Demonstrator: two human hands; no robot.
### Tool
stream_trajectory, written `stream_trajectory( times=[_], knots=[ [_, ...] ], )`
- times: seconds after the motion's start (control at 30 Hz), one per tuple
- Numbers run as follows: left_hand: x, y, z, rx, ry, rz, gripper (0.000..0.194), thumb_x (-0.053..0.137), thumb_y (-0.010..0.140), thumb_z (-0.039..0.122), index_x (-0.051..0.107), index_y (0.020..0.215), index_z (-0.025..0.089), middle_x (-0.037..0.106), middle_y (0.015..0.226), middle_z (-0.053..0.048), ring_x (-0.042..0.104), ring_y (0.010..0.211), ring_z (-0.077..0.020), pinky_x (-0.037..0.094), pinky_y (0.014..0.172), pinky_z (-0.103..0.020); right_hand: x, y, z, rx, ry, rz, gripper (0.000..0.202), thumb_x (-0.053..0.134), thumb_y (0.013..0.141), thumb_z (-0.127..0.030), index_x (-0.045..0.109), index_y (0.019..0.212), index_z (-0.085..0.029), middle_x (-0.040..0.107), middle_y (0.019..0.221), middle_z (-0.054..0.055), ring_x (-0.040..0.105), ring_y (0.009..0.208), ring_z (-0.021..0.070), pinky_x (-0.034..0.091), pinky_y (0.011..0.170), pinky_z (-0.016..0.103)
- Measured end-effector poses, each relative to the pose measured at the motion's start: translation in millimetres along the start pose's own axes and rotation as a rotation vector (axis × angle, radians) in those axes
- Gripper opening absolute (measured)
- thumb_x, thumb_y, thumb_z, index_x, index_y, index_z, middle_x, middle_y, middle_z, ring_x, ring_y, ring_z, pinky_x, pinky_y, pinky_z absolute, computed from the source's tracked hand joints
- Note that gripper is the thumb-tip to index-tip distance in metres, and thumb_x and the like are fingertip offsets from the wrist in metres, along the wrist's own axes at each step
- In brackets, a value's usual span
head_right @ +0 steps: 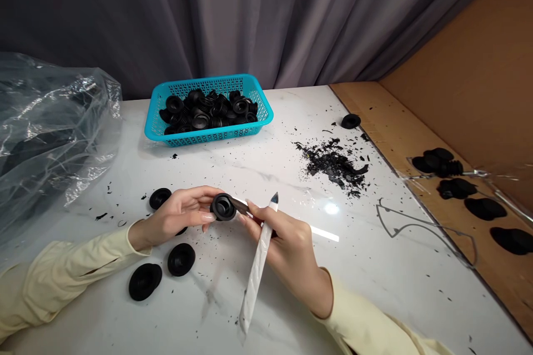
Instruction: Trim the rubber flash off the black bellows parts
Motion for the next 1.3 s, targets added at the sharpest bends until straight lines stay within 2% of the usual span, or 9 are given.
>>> stream_trajectory(
  times=[0.9, 1.3],
  knots=[
    [1.0, 0.0, 3.1, -0.009, 0.049, 0.031, 0.035, 0.059, 0.08, 0.023, 0.061, 0.114, 0.013, 0.067, 0.108, -0.013, 0.063, 0.091, -0.0213, 0.05, 0.057, -0.024, 0.9, 1.2, -3.1, -0.026, -0.032, -0.003, 0.014, 0.058, 0.092, -0.026, 0.063, 0.084, -0.018, 0.06, 0.06, 0.001, 0.049, 0.043, 0.0107, 0.042, 0.042, 0.023],
    [2.1, 0.5, 4.6, 0.004, 0.043, 0.04, 0.033, 0.059, 0.079, 0.021, 0.064, 0.111, 0.013, 0.068, 0.103, -0.012, 0.062, 0.085, -0.0193, 0.049, 0.056, -0.023, -0.1, 0.9, -4.5, -0.046, -0.042, -0.003, 0.017, 0.057, 0.093, -0.03, 0.063, 0.085, -0.016, 0.055, 0.057, -0.001, 0.046, 0.042, 0.0105, 0.041, 0.041, 0.023]
  ],
)
Point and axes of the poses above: each hand's wrist, its own y-axis towards the middle knuckle, its own x-axis out of the palm, z = x × y, the point moved 6 cm from there along y, towards the middle knuckle
